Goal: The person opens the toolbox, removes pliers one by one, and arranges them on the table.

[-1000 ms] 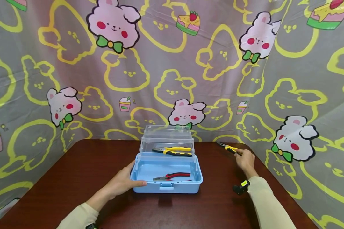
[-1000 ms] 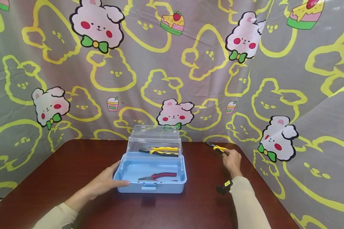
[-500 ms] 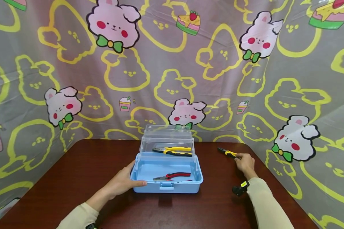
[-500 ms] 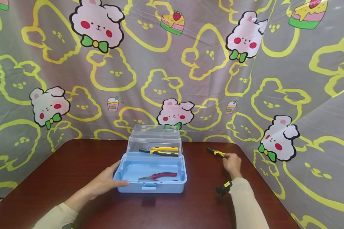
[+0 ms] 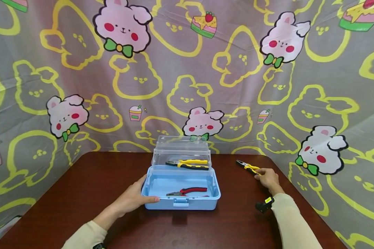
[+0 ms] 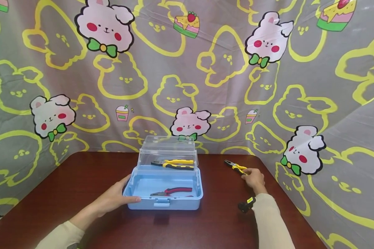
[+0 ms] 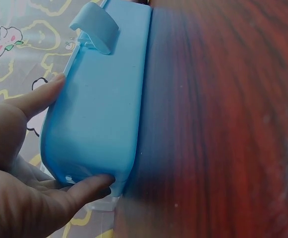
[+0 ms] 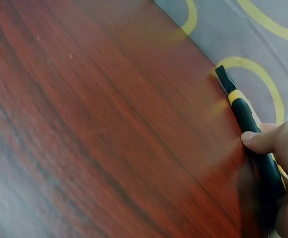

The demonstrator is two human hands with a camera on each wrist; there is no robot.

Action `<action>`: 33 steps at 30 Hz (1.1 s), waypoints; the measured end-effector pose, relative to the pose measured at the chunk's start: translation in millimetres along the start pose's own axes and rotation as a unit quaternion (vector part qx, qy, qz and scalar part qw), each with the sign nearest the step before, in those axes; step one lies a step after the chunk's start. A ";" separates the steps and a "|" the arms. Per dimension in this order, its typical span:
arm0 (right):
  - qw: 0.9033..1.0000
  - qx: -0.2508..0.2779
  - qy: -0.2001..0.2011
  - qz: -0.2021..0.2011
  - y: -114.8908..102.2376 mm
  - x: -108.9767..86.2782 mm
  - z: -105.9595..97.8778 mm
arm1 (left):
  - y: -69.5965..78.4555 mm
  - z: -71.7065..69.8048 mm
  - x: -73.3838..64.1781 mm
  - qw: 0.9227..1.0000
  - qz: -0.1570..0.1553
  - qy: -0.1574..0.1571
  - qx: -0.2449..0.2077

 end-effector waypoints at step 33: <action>0.991 -0.001 -0.032 -0.129 -36.3 1.2 7.9 | -0.7 -0.4 0.4 1.000 0.002 -0.006 -0.002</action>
Point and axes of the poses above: each hand's wrist, its own x-axis towards the middle knuckle, its own z-axis out of the palm, y = z × x, the point moved 6 cm from there along x, towards the middle knuckle, and after that the axes turned 14 degrees about x, right-handed, at the moved point
